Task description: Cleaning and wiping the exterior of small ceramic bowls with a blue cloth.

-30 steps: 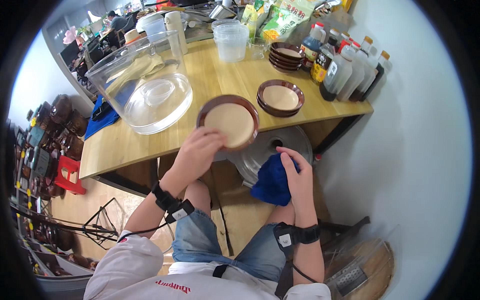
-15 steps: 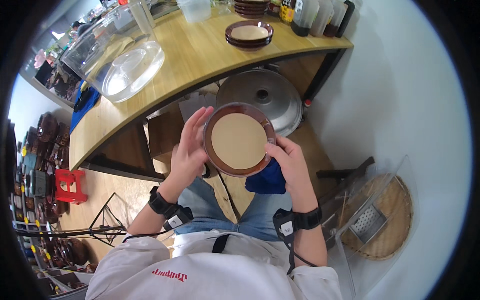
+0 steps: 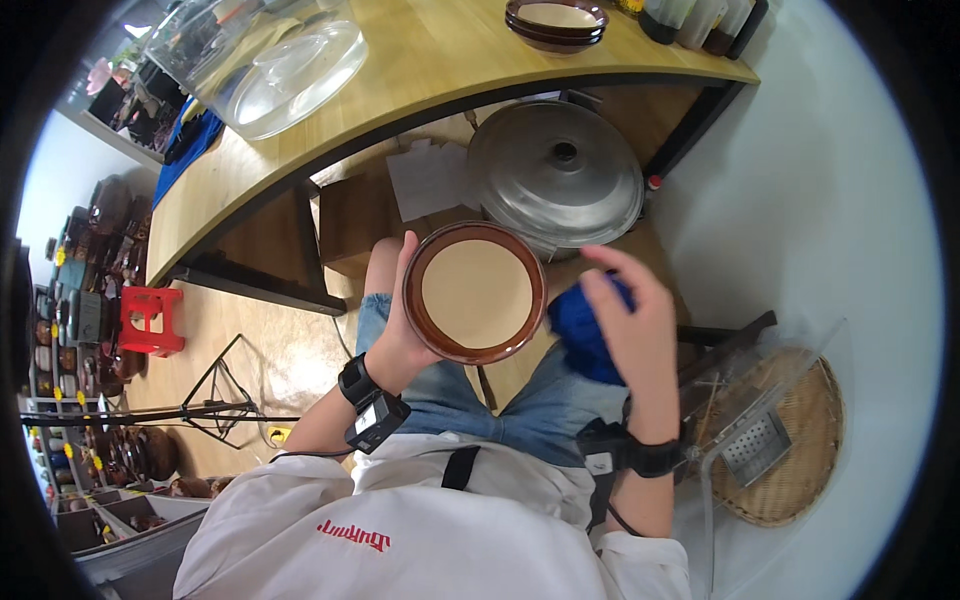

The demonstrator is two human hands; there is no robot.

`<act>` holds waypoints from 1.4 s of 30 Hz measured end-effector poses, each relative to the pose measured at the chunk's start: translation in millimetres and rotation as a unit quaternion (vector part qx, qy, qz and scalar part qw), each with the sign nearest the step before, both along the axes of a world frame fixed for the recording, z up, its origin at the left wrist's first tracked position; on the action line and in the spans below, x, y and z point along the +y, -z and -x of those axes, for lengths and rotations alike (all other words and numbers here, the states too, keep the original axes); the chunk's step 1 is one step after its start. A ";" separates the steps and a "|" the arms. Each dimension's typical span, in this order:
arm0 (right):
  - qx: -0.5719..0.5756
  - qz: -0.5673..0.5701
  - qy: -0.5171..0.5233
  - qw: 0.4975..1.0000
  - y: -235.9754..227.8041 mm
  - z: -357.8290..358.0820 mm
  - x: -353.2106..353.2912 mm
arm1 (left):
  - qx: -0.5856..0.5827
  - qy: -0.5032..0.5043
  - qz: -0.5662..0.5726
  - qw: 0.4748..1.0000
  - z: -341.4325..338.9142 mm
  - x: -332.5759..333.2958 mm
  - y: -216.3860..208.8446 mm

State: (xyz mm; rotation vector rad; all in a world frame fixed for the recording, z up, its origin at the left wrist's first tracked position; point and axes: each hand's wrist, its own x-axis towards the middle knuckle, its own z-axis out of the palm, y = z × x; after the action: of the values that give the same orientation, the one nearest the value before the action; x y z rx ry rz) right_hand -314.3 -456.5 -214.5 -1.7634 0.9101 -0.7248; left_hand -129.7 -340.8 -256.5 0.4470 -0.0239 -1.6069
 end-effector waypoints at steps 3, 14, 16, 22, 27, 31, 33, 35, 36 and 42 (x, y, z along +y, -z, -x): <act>-0.113 -0.111 0.058 0.986 -23.1 8.5 1.7 | 0.093 0.054 0.114 0.988 3.8 1.1 8.1; 0.009 0.293 -0.108 0.950 -17.7 -7.3 30.7 | 0.031 0.005 -0.032 0.999 27.5 8.8 -7.8; 0.047 0.307 -0.063 0.949 -10.7 -1.3 30.4 | 0.034 -0.001 -0.020 0.999 23.2 9.8 3.2; 0.057 0.224 -0.263 0.937 -13.0 -10.6 40.7 | -0.010 0.038 -0.024 0.999 21.8 16.2 5.1; 0.077 0.231 -0.291 0.925 6.6 -20.7 55.9 | -0.053 0.071 -0.077 0.993 21.1 17.4 9.1; 0.067 0.182 -0.271 0.943 22.5 -30.1 66.3 | -0.015 0.029 -0.080 0.996 24.9 20.2 12.7; 0.062 0.099 -0.293 0.949 26.4 -32.9 65.9 | 0.001 -0.002 -0.131 0.991 27.2 23.2 8.8; 0.065 0.025 -0.334 0.940 28.3 -30.7 63.4 | -0.011 0.000 -0.144 0.989 28.2 26.4 14.1; 0.068 -0.046 -0.371 0.925 28.9 -29.7 63.0 | -0.023 0.003 -0.156 0.988 28.3 28.0 16.1; 0.046 0.045 -0.276 0.959 35.8 -35.3 83.4 | -0.059 0.010 -0.118 0.991 22.7 32.2 18.7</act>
State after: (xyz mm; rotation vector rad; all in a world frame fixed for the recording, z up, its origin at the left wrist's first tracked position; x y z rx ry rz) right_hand -279.0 -373.1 -250.3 -2.0186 0.4050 -0.3234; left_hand -152.4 -308.5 -275.2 0.7264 0.0729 -1.6071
